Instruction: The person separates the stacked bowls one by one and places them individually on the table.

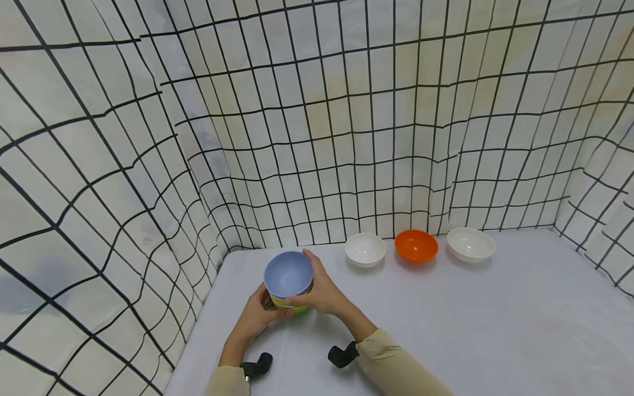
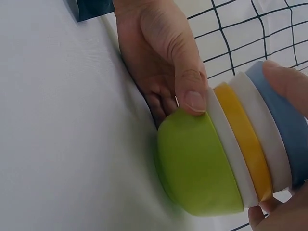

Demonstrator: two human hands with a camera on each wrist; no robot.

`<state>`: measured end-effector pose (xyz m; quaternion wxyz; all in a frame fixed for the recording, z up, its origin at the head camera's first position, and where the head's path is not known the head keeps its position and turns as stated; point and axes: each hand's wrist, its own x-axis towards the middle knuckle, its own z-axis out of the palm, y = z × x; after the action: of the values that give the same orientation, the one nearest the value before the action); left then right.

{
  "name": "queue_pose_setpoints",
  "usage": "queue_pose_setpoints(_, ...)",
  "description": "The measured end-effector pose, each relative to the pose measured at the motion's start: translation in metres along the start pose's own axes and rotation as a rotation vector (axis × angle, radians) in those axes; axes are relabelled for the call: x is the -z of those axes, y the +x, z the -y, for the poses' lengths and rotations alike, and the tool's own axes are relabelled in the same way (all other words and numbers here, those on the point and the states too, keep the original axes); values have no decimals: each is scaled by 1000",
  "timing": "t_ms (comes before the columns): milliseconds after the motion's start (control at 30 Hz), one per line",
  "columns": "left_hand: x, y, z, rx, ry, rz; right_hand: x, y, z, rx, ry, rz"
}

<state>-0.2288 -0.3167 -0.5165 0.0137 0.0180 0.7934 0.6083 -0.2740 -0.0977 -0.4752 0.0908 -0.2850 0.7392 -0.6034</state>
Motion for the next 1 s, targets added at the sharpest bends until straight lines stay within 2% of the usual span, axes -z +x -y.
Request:
queue_pose_setpoints(433,1,1,1,-8,17,-2,-4,0,-2,6,-67,-70)
queue_pose_setpoints(1000,1,0,3,-12,-5,1,-5,-1,1,24,-70,-132)
